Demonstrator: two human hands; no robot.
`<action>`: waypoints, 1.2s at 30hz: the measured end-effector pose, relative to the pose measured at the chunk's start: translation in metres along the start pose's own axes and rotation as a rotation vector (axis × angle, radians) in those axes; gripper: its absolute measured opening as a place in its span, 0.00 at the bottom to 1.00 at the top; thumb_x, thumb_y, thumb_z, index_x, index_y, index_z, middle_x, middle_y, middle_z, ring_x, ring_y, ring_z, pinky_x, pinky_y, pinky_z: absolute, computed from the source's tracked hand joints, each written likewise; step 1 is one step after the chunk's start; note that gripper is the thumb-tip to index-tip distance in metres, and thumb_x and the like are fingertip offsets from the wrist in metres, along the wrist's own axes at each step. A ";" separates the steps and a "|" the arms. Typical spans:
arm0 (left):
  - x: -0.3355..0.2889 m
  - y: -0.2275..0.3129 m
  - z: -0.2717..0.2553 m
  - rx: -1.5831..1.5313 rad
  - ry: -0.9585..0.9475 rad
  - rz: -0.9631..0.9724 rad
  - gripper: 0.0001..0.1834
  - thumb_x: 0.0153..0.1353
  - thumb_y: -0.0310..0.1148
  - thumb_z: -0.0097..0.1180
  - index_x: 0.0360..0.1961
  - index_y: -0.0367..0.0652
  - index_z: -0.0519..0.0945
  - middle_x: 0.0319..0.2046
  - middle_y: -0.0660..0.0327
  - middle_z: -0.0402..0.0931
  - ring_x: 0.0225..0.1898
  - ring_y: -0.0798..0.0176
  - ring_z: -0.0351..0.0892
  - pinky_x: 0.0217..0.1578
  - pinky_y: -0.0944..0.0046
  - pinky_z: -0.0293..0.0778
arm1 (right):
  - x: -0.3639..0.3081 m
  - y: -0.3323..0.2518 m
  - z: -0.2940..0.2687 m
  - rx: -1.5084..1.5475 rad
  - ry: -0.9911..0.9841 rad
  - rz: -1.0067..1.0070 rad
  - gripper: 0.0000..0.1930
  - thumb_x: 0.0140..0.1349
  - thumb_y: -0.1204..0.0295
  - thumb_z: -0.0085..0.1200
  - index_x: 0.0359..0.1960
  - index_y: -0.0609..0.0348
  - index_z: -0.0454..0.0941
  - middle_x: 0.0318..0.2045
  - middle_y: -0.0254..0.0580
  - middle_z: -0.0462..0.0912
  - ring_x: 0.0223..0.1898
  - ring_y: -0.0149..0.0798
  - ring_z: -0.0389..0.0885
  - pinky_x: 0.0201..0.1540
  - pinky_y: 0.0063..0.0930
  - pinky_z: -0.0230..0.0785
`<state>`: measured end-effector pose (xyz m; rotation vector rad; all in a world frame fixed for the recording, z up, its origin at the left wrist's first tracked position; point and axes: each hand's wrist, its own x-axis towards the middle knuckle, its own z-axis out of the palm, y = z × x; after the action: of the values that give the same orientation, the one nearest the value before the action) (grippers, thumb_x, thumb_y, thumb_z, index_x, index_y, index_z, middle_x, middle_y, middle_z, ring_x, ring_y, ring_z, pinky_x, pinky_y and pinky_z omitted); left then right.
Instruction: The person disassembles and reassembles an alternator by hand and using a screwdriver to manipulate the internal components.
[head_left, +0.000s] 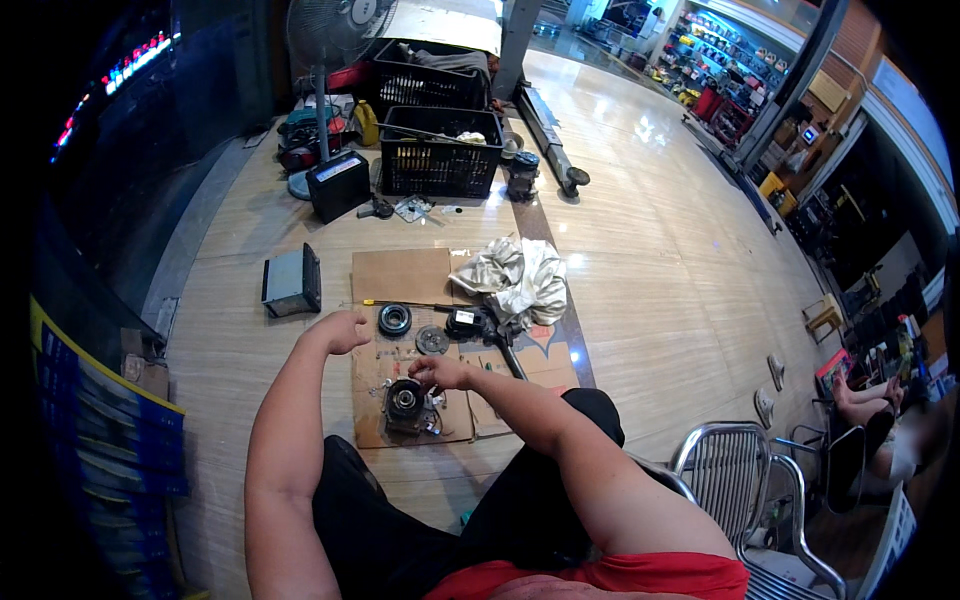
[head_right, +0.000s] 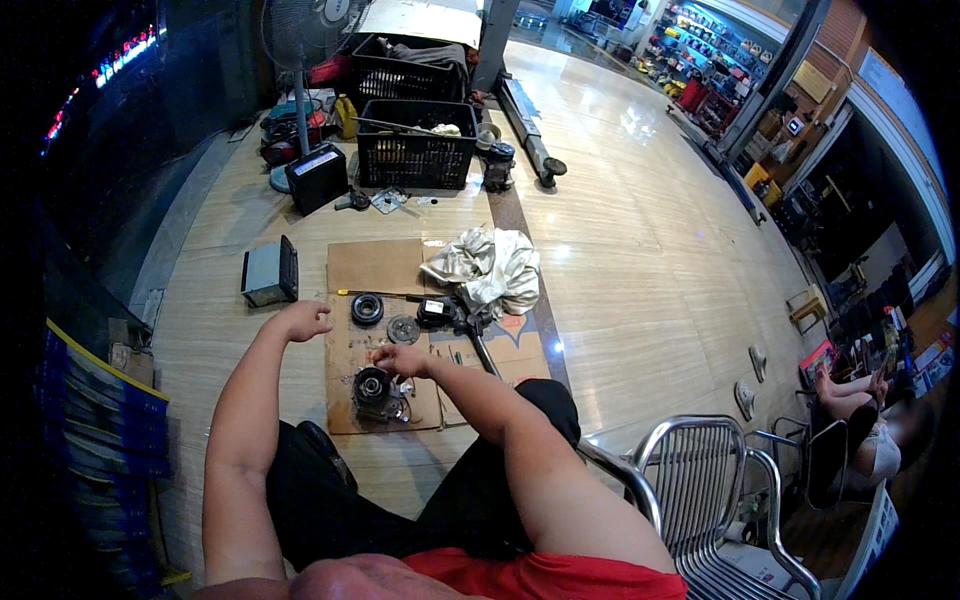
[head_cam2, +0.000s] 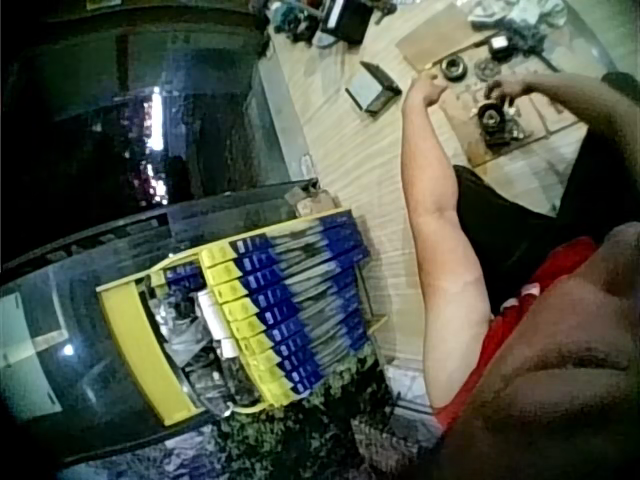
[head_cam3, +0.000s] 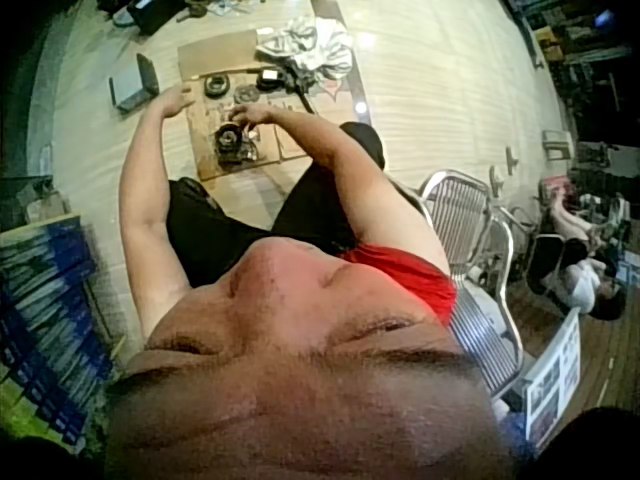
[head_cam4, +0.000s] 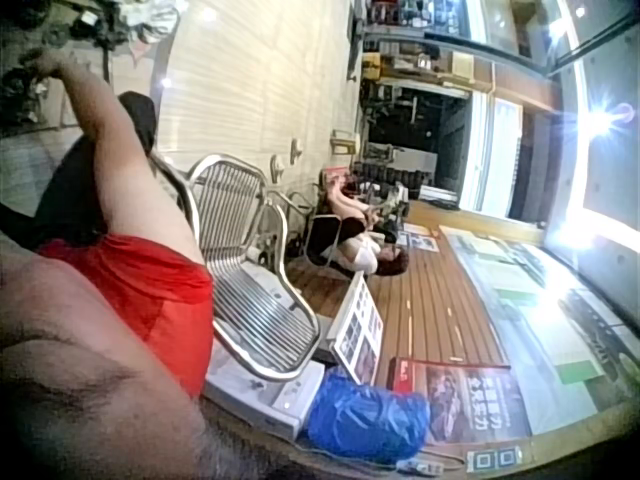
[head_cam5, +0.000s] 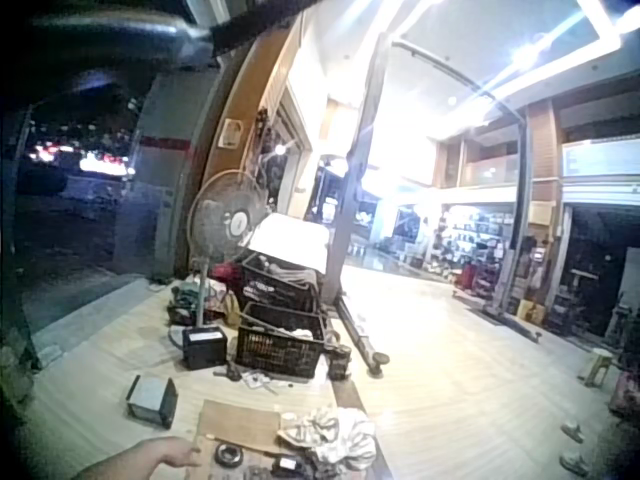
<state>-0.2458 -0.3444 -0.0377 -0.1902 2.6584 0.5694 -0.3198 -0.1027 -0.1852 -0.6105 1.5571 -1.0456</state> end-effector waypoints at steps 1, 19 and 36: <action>-0.001 -0.001 0.000 0.001 -0.002 -0.002 0.28 0.54 0.44 0.56 0.53 0.38 0.71 0.52 0.49 0.70 0.55 0.51 0.68 0.55 0.60 0.64 | 0.001 0.001 0.001 0.054 0.010 0.009 0.15 0.63 0.66 0.46 0.50 0.56 0.66 0.40 0.37 0.76 0.33 0.33 0.79 0.30 0.27 0.72; -0.001 -0.005 0.001 0.008 0.024 0.009 0.28 0.53 0.43 0.57 0.53 0.39 0.71 0.49 0.49 0.72 0.52 0.51 0.71 0.52 0.59 0.67 | 0.009 0.000 0.006 0.099 0.225 -0.090 0.16 0.64 0.67 0.45 0.51 0.60 0.64 0.38 0.42 0.79 0.26 0.33 0.80 0.26 0.25 0.73; -0.009 0.005 -0.004 -0.017 -0.008 -0.019 0.28 0.54 0.43 0.56 0.53 0.38 0.71 0.52 0.49 0.70 0.54 0.51 0.69 0.55 0.60 0.64 | 0.001 -0.013 0.016 -0.368 0.364 -0.288 0.21 0.60 0.76 0.43 0.57 0.53 0.66 0.37 0.53 0.79 0.35 0.41 0.79 0.39 0.32 0.71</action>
<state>-0.2403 -0.3417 -0.0286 -0.2179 2.6422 0.5860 -0.3066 -0.1149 -0.1743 -0.9582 2.0497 -1.1363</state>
